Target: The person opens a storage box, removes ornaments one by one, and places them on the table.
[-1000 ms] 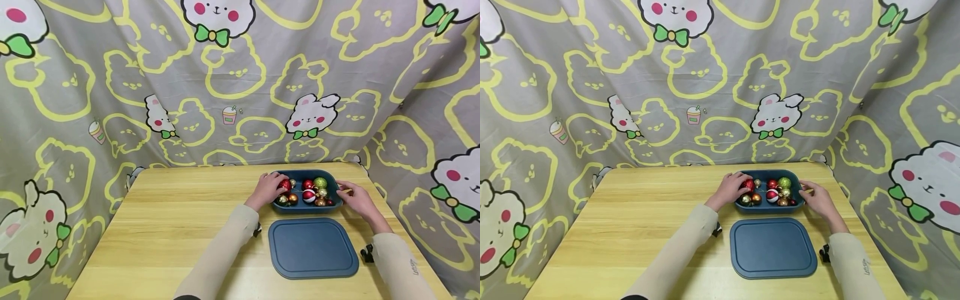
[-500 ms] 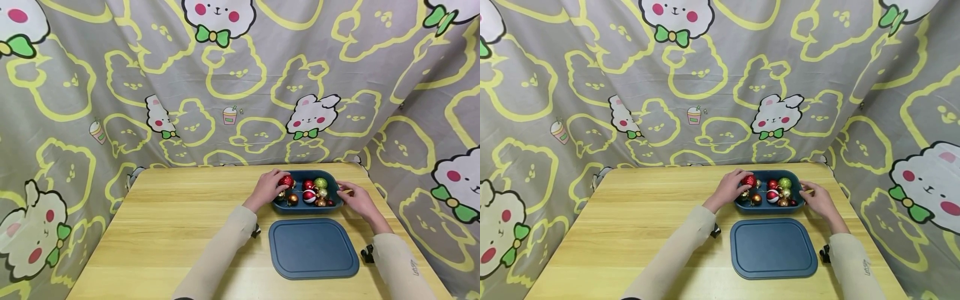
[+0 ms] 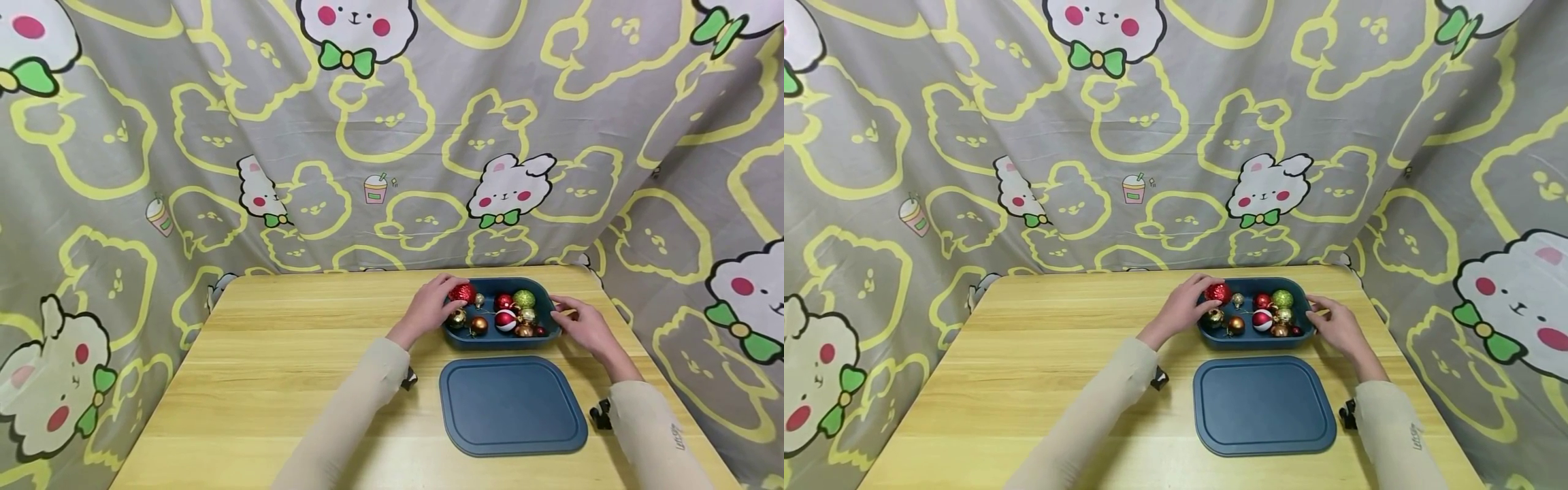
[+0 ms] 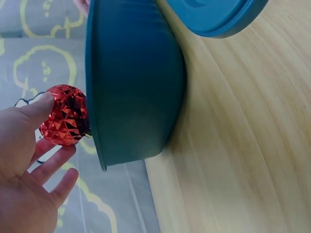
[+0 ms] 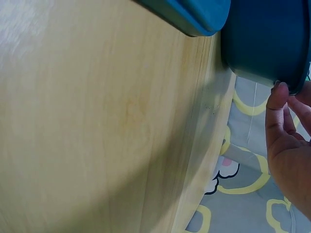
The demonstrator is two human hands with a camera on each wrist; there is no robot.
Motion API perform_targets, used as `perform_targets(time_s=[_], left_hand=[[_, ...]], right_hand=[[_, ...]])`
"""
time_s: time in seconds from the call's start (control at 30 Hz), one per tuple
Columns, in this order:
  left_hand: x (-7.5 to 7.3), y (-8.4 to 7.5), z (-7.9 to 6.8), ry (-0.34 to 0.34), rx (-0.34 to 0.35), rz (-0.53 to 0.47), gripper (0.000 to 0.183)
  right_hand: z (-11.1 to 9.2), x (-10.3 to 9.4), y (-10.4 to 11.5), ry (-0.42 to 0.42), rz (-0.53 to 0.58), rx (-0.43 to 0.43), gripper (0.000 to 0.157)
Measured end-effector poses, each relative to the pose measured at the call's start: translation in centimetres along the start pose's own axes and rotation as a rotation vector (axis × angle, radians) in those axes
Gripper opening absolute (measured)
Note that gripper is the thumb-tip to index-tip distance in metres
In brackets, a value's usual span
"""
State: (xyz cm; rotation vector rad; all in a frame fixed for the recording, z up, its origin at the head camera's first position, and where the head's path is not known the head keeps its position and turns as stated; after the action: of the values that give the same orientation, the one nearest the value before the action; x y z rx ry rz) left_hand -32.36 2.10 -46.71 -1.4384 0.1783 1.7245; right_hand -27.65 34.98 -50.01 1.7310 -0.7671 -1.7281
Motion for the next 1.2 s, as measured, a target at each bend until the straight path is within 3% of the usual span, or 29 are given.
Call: perform_targets(time_s=[0.47, 1.2], left_hand=[[-1.6, 1.7, -1.4, -0.081, -0.049, -0.112, 0.045], [-1.9, 6.6, -4.2, -0.131, -0.146, -0.213, 0.045]], right_hand=[[0.0, 0.0, -0.2, -0.008, 0.005, -0.012, 0.048], [-0.1, 0.0, -0.2, -0.018, -0.014, -0.029, 0.047]])
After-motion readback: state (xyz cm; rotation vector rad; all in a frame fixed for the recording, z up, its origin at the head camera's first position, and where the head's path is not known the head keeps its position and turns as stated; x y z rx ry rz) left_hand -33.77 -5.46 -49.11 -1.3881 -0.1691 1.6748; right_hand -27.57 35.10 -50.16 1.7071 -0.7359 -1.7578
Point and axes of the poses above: each hand's wrist, its own z-axis towards the middle knuckle, its own x-axis out of the palm, y = z × x, the point moved 3 cm from there along z, towards the middle knuckle, and after that the axes turned 5 degrees about x, right-handed, at the moved point
